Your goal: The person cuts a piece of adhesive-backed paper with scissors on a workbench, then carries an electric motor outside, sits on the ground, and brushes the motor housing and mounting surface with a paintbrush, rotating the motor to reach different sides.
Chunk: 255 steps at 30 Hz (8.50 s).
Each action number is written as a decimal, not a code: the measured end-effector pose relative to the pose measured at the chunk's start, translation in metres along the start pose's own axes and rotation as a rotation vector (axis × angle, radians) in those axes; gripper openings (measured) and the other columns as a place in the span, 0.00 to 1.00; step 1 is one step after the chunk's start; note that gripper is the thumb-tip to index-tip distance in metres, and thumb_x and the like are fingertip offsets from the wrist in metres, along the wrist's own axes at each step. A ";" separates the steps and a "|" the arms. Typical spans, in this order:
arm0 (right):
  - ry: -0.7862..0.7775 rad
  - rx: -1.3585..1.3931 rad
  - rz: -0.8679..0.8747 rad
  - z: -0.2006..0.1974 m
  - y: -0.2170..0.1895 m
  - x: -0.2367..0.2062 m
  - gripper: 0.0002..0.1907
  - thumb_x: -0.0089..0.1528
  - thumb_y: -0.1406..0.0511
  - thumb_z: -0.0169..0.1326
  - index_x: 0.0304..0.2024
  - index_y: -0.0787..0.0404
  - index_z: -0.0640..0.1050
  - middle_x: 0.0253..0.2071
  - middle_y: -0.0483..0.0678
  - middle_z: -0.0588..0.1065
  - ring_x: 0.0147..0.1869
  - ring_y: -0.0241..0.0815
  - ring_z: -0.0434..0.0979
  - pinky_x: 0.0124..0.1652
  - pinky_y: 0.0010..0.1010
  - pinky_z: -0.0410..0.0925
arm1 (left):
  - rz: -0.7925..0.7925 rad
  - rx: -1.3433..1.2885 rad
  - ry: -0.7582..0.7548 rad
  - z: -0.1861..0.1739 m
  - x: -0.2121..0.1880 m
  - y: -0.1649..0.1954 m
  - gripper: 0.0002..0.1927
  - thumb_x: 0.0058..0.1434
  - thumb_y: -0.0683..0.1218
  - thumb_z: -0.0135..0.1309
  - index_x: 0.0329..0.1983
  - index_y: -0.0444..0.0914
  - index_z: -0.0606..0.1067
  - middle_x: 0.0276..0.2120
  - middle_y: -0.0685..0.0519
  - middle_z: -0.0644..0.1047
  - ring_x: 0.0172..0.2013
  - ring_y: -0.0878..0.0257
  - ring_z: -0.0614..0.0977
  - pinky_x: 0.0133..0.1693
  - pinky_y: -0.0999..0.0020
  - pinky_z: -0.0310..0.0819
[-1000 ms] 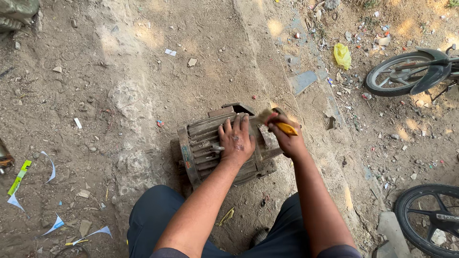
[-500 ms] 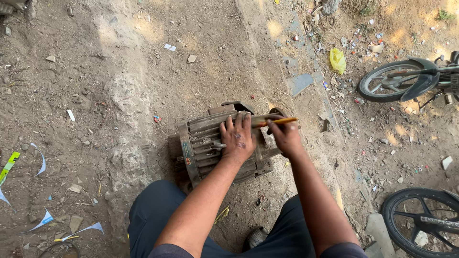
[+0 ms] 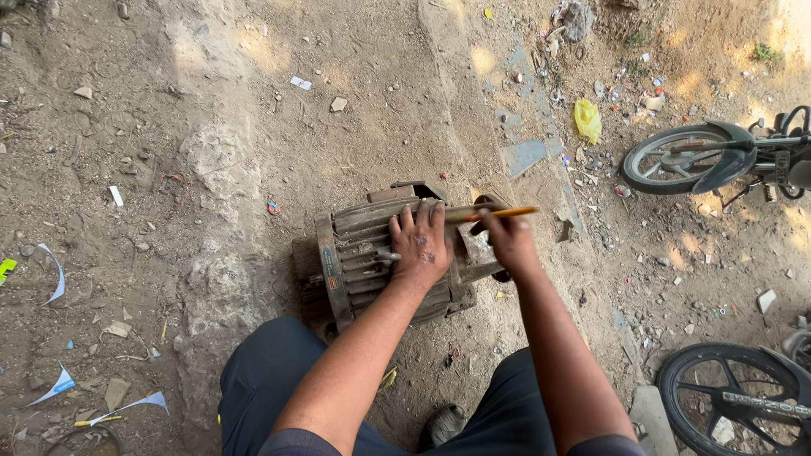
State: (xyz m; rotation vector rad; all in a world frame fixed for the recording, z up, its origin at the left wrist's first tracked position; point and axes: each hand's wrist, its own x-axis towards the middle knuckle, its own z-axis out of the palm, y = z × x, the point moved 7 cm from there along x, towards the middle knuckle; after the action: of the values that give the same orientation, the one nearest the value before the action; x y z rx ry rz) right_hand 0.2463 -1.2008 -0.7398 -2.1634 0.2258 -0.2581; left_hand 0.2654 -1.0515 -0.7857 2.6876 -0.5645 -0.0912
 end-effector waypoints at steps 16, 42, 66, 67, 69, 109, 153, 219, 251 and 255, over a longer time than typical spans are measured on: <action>0.047 0.029 0.017 -0.035 0.021 0.005 0.14 0.68 0.66 0.57 0.55 0.67 0.80 0.46 0.54 0.82 0.48 0.39 0.82 0.48 0.27 0.74 | -0.001 0.027 0.018 -0.003 0.001 0.001 0.36 0.59 0.54 0.56 0.69 0.38 0.63 0.65 0.40 0.67 0.62 0.39 0.67 0.58 0.40 0.58; 0.001 -0.587 -0.128 -0.026 0.023 0.007 0.16 0.67 0.52 0.56 0.49 0.55 0.83 0.35 0.52 0.82 0.35 0.47 0.82 0.33 0.38 0.74 | -0.028 0.031 -0.028 0.001 0.000 0.000 0.35 0.60 0.54 0.54 0.69 0.38 0.63 0.66 0.41 0.66 0.65 0.40 0.65 0.62 0.37 0.54; -0.154 -0.889 -0.013 0.007 -0.017 0.066 0.17 0.69 0.50 0.52 0.41 0.54 0.80 0.31 0.48 0.81 0.33 0.46 0.82 0.34 0.40 0.74 | -0.006 0.019 0.000 -0.020 -0.003 0.003 0.34 0.62 0.54 0.54 0.68 0.36 0.63 0.66 0.39 0.66 0.64 0.37 0.65 0.60 0.35 0.55; -0.071 -0.736 -0.077 0.000 -0.021 0.064 0.15 0.69 0.50 0.53 0.41 0.52 0.81 0.32 0.46 0.82 0.33 0.45 0.83 0.35 0.40 0.74 | -0.008 0.013 -0.010 -0.020 -0.003 0.002 0.34 0.62 0.54 0.54 0.68 0.36 0.63 0.66 0.39 0.66 0.64 0.37 0.65 0.61 0.36 0.55; 0.016 -0.596 -0.121 -0.017 -0.021 0.054 0.14 0.68 0.51 0.54 0.42 0.52 0.79 0.32 0.45 0.82 0.34 0.45 0.83 0.36 0.40 0.74 | -0.014 -0.002 -0.026 -0.020 -0.002 0.001 0.34 0.62 0.54 0.54 0.69 0.37 0.63 0.67 0.39 0.66 0.64 0.37 0.65 0.61 0.37 0.56; 0.593 0.712 0.254 -0.015 0.042 -0.037 0.07 0.69 0.68 0.54 0.42 0.66 0.72 0.41 0.51 0.80 0.41 0.38 0.85 0.41 0.28 0.78 | 0.003 0.013 0.036 -0.020 -0.007 0.006 0.33 0.58 0.53 0.57 0.65 0.37 0.66 0.66 0.41 0.66 0.63 0.40 0.66 0.60 0.39 0.55; -0.619 -0.970 0.153 0.019 0.005 0.067 0.17 0.66 0.53 0.52 0.45 0.58 0.79 0.34 0.53 0.80 0.39 0.50 0.83 0.39 0.45 0.74 | -0.013 0.051 0.002 -0.019 -0.005 0.001 0.33 0.60 0.55 0.56 0.66 0.38 0.65 0.64 0.41 0.68 0.63 0.41 0.66 0.59 0.42 0.58; 0.241 0.029 -0.167 0.003 -0.012 -0.027 0.11 0.69 0.62 0.57 0.46 0.65 0.77 0.35 0.55 0.81 0.36 0.45 0.80 0.36 0.36 0.73 | 0.016 -0.026 0.054 -0.004 -0.010 -0.001 0.31 0.59 0.51 0.55 0.64 0.35 0.67 0.62 0.40 0.69 0.62 0.39 0.67 0.60 0.38 0.55; -0.300 -0.674 0.099 -0.042 -0.005 0.060 0.19 0.63 0.51 0.56 0.43 0.57 0.84 0.41 0.55 0.81 0.45 0.53 0.81 0.46 0.45 0.73 | 0.013 0.021 0.087 -0.023 -0.009 0.009 0.32 0.58 0.52 0.56 0.64 0.36 0.67 0.64 0.43 0.69 0.62 0.42 0.67 0.60 0.40 0.57; -0.369 -0.635 0.168 -0.031 -0.004 0.065 0.17 0.63 0.52 0.55 0.43 0.56 0.83 0.39 0.51 0.82 0.43 0.49 0.83 0.47 0.43 0.74 | 0.013 0.032 0.080 -0.023 -0.010 0.009 0.32 0.57 0.52 0.56 0.64 0.37 0.67 0.65 0.42 0.68 0.63 0.42 0.67 0.60 0.39 0.56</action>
State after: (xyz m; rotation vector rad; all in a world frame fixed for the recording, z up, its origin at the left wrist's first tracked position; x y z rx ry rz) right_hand 0.3005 -1.2397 -0.7132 -2.7420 0.3033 0.3591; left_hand 0.2558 -1.0472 -0.7612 2.7046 -0.5637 0.0299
